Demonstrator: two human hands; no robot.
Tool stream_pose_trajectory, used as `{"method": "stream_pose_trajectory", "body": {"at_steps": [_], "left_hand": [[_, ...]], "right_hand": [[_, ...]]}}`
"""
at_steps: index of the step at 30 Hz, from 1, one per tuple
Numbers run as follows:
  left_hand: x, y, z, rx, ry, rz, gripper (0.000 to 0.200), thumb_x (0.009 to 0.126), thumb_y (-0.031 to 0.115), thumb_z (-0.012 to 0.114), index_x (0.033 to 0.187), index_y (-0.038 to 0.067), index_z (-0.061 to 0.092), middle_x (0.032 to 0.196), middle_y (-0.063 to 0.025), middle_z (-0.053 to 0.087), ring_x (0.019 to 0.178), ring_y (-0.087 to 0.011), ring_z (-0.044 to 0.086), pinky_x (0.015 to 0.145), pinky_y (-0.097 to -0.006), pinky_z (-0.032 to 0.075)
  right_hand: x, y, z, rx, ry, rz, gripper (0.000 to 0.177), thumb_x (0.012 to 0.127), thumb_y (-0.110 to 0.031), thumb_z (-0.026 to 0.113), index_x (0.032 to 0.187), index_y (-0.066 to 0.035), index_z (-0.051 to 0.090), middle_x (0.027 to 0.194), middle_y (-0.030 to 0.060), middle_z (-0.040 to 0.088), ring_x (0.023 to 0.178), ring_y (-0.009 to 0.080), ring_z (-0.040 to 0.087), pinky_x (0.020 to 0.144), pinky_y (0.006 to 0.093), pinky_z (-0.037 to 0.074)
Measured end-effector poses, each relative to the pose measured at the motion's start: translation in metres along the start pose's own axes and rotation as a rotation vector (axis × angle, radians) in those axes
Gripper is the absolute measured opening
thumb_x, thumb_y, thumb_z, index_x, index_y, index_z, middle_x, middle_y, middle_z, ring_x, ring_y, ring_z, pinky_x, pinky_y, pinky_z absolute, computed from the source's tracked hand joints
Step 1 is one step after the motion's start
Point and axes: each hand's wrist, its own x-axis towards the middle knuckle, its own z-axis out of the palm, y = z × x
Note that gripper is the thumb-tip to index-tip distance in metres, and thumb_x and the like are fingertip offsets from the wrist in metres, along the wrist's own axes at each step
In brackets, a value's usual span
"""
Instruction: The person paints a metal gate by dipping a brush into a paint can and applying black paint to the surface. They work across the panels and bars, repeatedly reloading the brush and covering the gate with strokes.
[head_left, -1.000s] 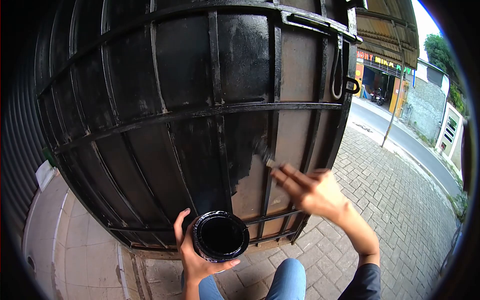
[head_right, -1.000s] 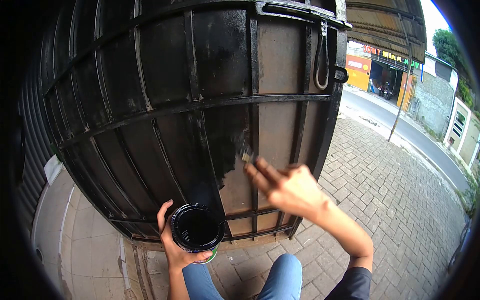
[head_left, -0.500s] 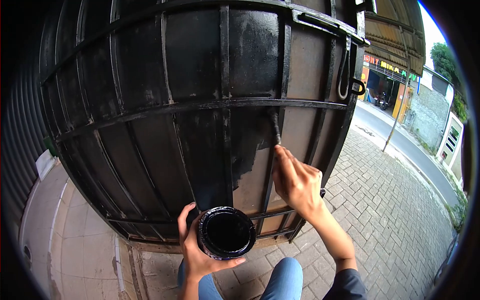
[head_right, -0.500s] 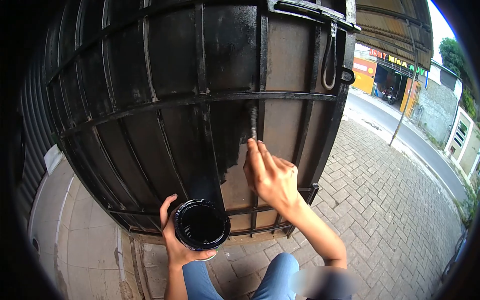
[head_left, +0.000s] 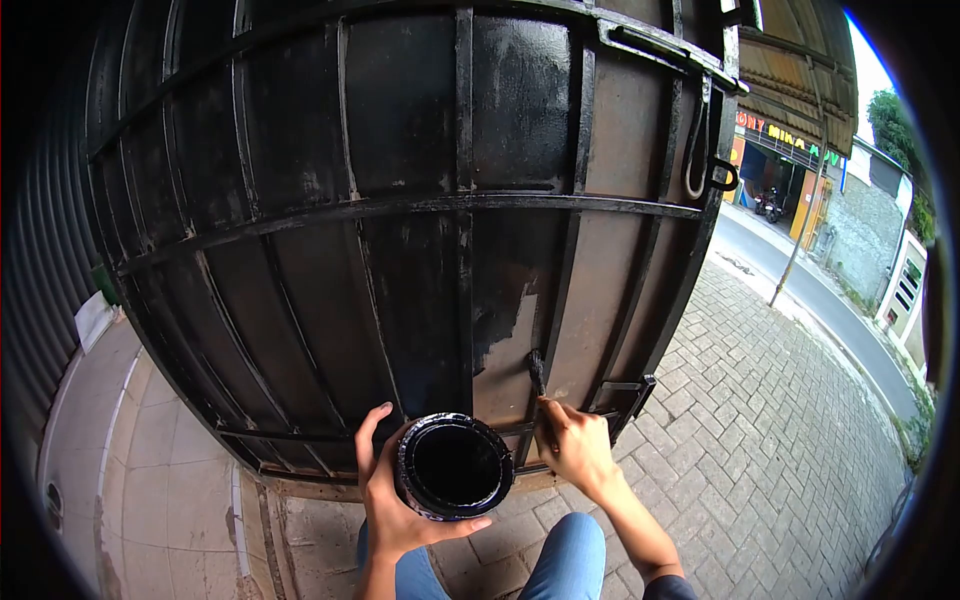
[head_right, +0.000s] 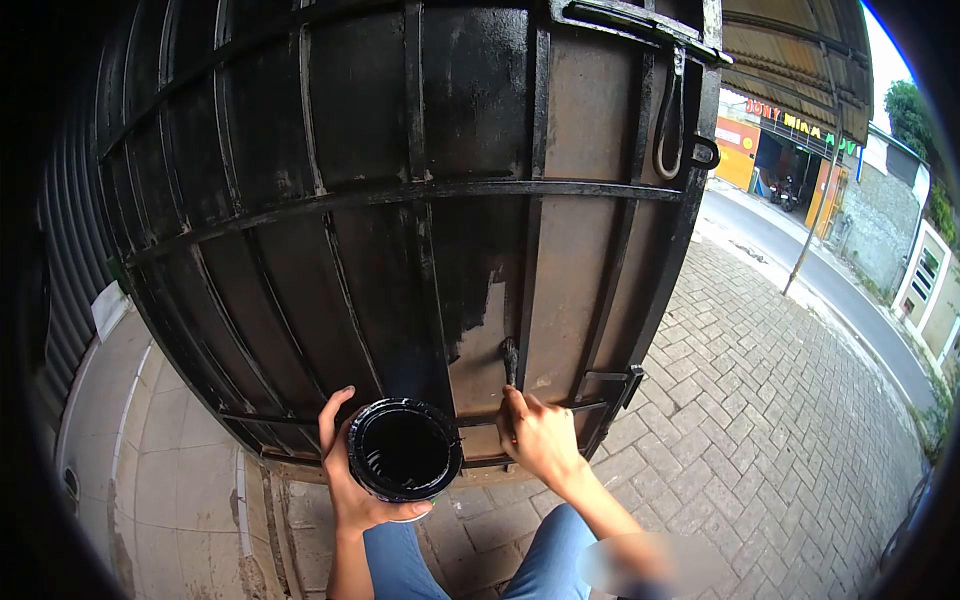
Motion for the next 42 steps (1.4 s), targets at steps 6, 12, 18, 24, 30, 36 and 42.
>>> {"method": "stream_pose_trajectory", "body": {"at_steps": [6, 12, 18, 24, 30, 36, 42], "left_hand": [[-0.002, -0.001, 0.001, -0.018, 0.014, -0.014, 0.088, 0.045, 0.058, 0.087, 0.102, -0.007, 0.066, 0.117, -0.0222, 0.057, 0.133, -0.0369, 0.035, 0.104, -0.0471, 0.041], [-0.003, 0.002, -0.002, -0.039, -0.013, -0.033, 0.088, 0.045, 0.058, 0.087, 0.102, -0.006, 0.065, 0.119, -0.0225, 0.055, 0.133, -0.0366, 0.036, 0.104, -0.0463, 0.042], [-0.005, 0.002, -0.002, -0.050, 0.010, -0.066, 0.089, 0.044, 0.057, 0.088, 0.103, -0.006, 0.065, 0.122, -0.0227, 0.053, 0.132, -0.0365, 0.037, 0.103, -0.0462, 0.043], [-0.006, -0.001, -0.003, 0.001, -0.042, -0.009, 0.090, 0.043, 0.057, 0.088, 0.103, -0.006, 0.065, 0.127, -0.0239, 0.048, 0.130, -0.0366, 0.039, 0.103, -0.0465, 0.043], [-0.005, -0.001, -0.006, 0.003, -0.023, -0.021, 0.090, 0.043, 0.058, 0.088, 0.103, -0.005, 0.065, 0.127, -0.0239, 0.048, 0.131, -0.0366, 0.039, 0.103, -0.0470, 0.043], [-0.006, -0.002, -0.009, 0.025, -0.013, -0.010, 0.091, 0.043, 0.059, 0.087, 0.103, -0.005, 0.065, 0.127, -0.0235, 0.049, 0.132, -0.0365, 0.038, 0.103, -0.0476, 0.043], [-0.006, -0.001, -0.009, 0.012, -0.004, -0.024, 0.089, 0.044, 0.059, 0.086, 0.103, -0.004, 0.065, 0.123, -0.0231, 0.053, 0.132, -0.0363, 0.037, 0.104, -0.0472, 0.043]], "right_hand": [[0.060, -0.002, -0.053, -0.013, 0.406, -0.234, 0.048, 0.074, -0.003, 0.068, 0.121, 0.003, 0.056, 0.099, 0.0163, 0.067, 0.065, 0.0211, 0.067, 0.055, 0.0306, 0.055], [0.008, 0.014, 0.022, -0.086, 0.313, -0.246, 0.048, 0.079, -0.006, 0.065, 0.125, 0.006, 0.054, 0.103, 0.0233, 0.066, 0.069, 0.0235, 0.069, 0.059, 0.0301, 0.057], [-0.021, 0.009, 0.014, 0.067, 0.013, -0.090, 0.041, 0.075, -0.004, 0.068, 0.115, 0.003, 0.061, 0.094, 0.0165, 0.069, 0.070, 0.0241, 0.070, 0.057, 0.0326, 0.057], [0.039, 0.008, -0.036, 0.047, 0.393, -0.267, 0.048, 0.075, -0.001, 0.066, 0.122, 0.005, 0.058, 0.104, 0.0207, 0.068, 0.073, 0.0250, 0.070, 0.059, 0.0313, 0.058], [0.001, 0.012, 0.013, 0.042, 0.156, -0.163, 0.047, 0.076, -0.004, 0.067, 0.122, 0.004, 0.058, 0.106, 0.0223, 0.067, 0.077, 0.0283, 0.071, 0.064, 0.0336, 0.059], [-0.006, 0.015, 0.010, 0.141, -0.066, -0.163, 0.032, 0.080, -0.011, 0.065, 0.111, -0.003, 0.064, 0.075, 0.0123, 0.067, 0.060, 0.0250, 0.067, 0.055, 0.0338, 0.056], [0.057, 0.011, -0.051, 0.081, 0.385, -0.296, 0.037, 0.076, -0.004, 0.068, 0.112, 0.000, 0.063, 0.094, 0.0150, 0.069, 0.066, 0.0225, 0.069, 0.056, 0.0293, 0.056]]}}
